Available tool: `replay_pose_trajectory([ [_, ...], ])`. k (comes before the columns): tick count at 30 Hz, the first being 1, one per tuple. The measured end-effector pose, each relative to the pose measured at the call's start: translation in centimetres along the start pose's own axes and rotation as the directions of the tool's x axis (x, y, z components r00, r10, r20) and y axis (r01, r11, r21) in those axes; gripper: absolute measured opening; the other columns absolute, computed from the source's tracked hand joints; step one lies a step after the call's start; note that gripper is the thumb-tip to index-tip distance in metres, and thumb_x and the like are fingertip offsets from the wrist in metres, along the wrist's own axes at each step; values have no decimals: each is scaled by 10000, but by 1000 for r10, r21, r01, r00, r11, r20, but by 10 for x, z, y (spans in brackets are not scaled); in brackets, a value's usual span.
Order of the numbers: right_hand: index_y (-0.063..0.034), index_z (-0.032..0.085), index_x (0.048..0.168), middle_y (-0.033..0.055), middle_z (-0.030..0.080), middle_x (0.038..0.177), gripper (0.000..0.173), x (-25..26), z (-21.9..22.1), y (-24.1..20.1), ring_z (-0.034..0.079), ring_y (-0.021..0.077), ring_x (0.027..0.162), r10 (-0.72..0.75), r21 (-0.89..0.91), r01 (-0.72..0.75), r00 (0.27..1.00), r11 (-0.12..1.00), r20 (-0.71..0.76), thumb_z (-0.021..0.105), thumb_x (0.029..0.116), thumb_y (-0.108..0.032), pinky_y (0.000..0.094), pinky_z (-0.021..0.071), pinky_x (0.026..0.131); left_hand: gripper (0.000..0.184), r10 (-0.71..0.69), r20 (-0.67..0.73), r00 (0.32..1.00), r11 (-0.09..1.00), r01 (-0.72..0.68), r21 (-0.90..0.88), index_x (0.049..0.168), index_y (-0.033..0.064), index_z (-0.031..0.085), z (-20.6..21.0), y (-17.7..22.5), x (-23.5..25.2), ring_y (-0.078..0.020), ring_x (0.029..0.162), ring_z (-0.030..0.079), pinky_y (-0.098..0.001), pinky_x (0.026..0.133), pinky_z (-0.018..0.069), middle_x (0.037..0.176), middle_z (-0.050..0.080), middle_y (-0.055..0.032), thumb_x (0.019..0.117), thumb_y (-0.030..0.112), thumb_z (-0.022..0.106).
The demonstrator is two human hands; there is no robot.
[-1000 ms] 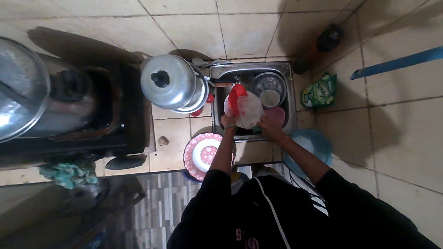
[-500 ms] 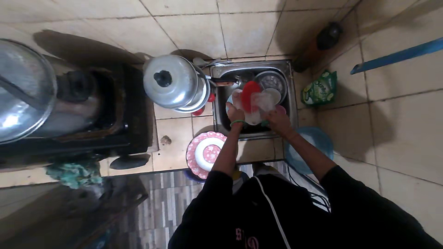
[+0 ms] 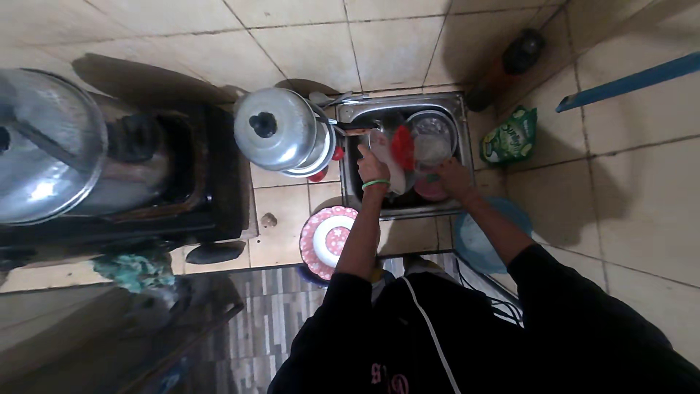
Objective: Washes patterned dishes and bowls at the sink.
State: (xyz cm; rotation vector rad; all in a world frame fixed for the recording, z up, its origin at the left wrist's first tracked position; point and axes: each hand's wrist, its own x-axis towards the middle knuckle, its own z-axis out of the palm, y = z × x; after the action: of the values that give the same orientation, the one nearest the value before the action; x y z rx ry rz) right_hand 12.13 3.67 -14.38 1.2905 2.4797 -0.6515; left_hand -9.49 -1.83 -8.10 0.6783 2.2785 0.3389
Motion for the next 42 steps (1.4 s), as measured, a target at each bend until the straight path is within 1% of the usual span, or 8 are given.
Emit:
replay_pose_trajectory([
  [14,-34,684,1251,252,586,1367,285,29,-1,8,512,492,1315,-9,-120,13,1000,993,29,632,971,-39,659,526,888,610,115,-113,987,988,-101,119,1535,-9,313,-29,-14,-22,-502,1113,639,-581,918,550,1399,478,-373,974,15,551],
  [21,2,662,1273,294,598,1325,313,12,-32,-15,549,494,1274,116,188,-103,991,977,-60,643,965,-47,669,486,969,562,125,-167,978,991,-130,-22,1526,-21,366,-60,-55,-36,-530,1161,611,-640,969,494,1334,557,-368,986,-5,521],
  [26,17,644,1178,118,679,981,347,-12,-39,-95,658,158,852,131,909,71,982,410,-136,680,977,-264,354,577,784,538,46,-92,995,801,-92,-592,1510,-41,392,-37,-107,-38,-369,1245,581,-518,1060,465,1373,562,-296,993,9,529],
  [29,8,512,1446,242,523,1451,557,-3,-6,-130,468,362,1381,-33,719,197,971,667,-236,620,1007,-316,533,380,1154,469,-1,-56,998,599,-45,-800,1512,-19,379,-12,-108,-58,-274,1186,599,-443,1012,497,1380,555,-253,1080,147,460],
  [31,-29,399,1559,264,333,1616,594,3,26,-151,256,477,1513,-133,430,255,947,866,-294,485,1059,-339,680,254,1179,463,22,-56,998,544,-59,-837,1509,-27,377,1,-104,-70,-250,1216,583,-419,1052,474,1398,543,-249,1103,191,417],
  [34,-32,394,1567,272,268,1646,571,-9,43,-182,217,479,1532,-265,324,375,904,868,-336,464,1073,-309,651,241,1207,454,58,-128,990,528,-140,-837,1435,-56,449,12,-108,-73,-183,1100,615,-370,996,496,1248,617,-213,1119,256,356],
  [38,-110,506,1520,153,363,1638,472,-46,36,-163,297,343,1535,-560,353,581,811,733,-170,534,1052,-164,505,286,1246,582,48,-119,992,615,-123,-779,1551,56,367,-12,-131,-75,-263,1254,568,-474,1066,462,1417,553,-208,1115,433,292],
  [42,-155,548,1491,184,409,1604,460,-21,46,-124,337,391,1508,-496,81,546,806,834,-322,509,1034,-194,582,309,1205,556,95,2,996,642,-60,-765,1489,105,454,-9,-147,-84,-229,1163,607,-472,985,510,1352,598,-163,1099,486,344],
])
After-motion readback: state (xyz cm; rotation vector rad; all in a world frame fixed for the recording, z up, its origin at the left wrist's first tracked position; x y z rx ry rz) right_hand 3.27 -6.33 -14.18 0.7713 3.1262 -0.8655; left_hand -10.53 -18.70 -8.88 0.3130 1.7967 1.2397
